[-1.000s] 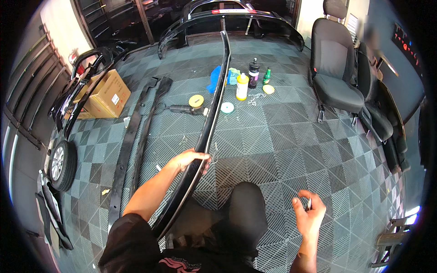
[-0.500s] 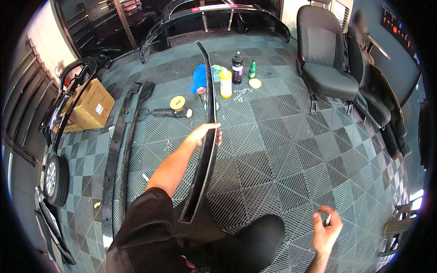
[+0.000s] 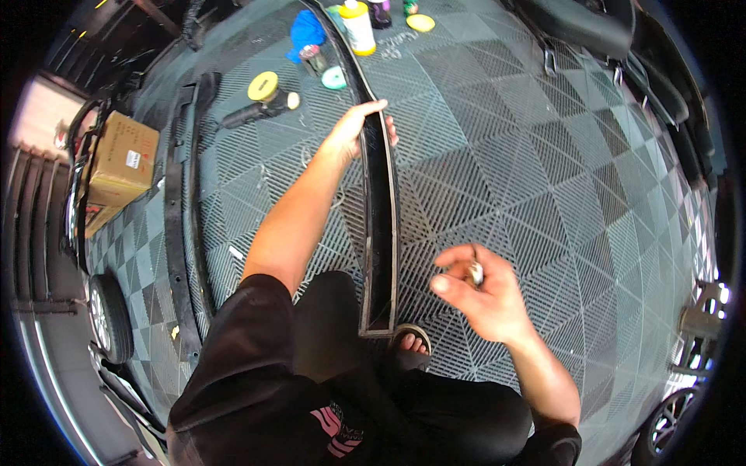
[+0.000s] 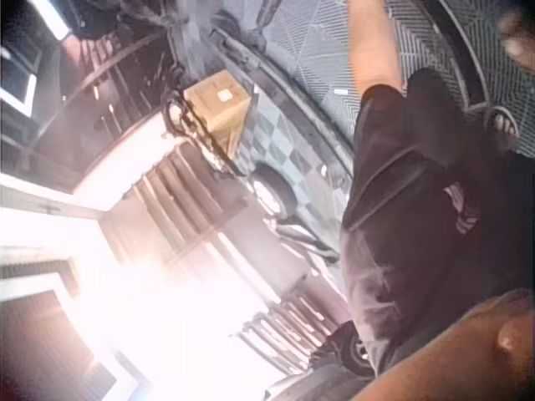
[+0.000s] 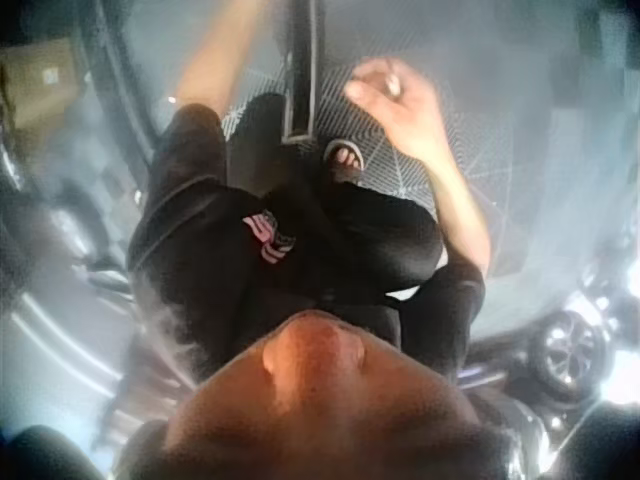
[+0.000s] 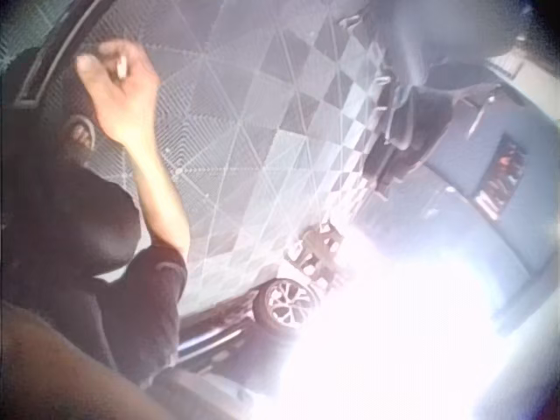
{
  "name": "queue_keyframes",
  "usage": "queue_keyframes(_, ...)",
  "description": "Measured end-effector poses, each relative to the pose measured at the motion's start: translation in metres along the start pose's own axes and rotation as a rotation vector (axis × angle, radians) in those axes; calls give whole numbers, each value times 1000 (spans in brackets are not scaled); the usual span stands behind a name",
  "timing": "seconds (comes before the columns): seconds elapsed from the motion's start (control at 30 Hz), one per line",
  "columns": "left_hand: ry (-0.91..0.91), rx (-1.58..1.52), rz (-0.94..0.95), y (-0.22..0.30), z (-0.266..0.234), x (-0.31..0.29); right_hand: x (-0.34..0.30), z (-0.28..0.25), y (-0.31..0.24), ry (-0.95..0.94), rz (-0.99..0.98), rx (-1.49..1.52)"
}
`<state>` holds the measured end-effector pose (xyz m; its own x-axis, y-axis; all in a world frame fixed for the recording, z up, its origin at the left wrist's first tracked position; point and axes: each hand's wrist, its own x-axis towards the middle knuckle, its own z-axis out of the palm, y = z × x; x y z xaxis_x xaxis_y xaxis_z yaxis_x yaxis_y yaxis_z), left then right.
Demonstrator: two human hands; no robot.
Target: The person sits on the floor and uses a small blade to trim excess material from the edges of a long black plastic trim piece. They rotate the piece to access different sides and continue cutting along the length of the part.
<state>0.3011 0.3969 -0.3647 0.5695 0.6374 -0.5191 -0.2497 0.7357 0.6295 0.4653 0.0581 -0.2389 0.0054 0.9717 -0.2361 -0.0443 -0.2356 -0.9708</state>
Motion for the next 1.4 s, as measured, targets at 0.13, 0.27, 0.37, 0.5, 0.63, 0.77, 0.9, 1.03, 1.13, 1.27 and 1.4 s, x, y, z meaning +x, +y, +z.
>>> queue_keyframes(0.13,55,5,24,-19,1,14,16,16,15,-13,120,-182)
queue_keyframes(0.27,128,6,72,-26,9,11,17,26,33,-16,208,-11)
queue_keyframes(0.37,158,-69,117,-35,10,10,22,32,61,43,86,85)
queue_keyframes(0.5,35,-229,83,-96,26,-38,27,27,50,121,220,124)
queue_keyframes(0.63,27,-315,-6,-159,69,-114,29,21,70,188,174,6)
queue_keyframes(0.77,20,-405,46,-176,69,-102,25,12,71,255,86,-40)
queue_keyframes(0.9,-51,-540,23,-192,68,-90,6,-16,62,282,70,-138)
queue_keyframes(1.03,-179,-587,72,-203,73,-76,-5,-32,40,176,64,-444)
queue_keyframes(1.13,-226,-617,55,-211,72,-67,-13,-34,40,102,91,-560)
queue_keyframes(1.27,-96,-581,-27,-213,85,-62,-23,-31,37,107,191,-588)
queue_keyframes(1.4,-253,-653,-155,-219,77,-59,-24,-27,45,175,148,-643)
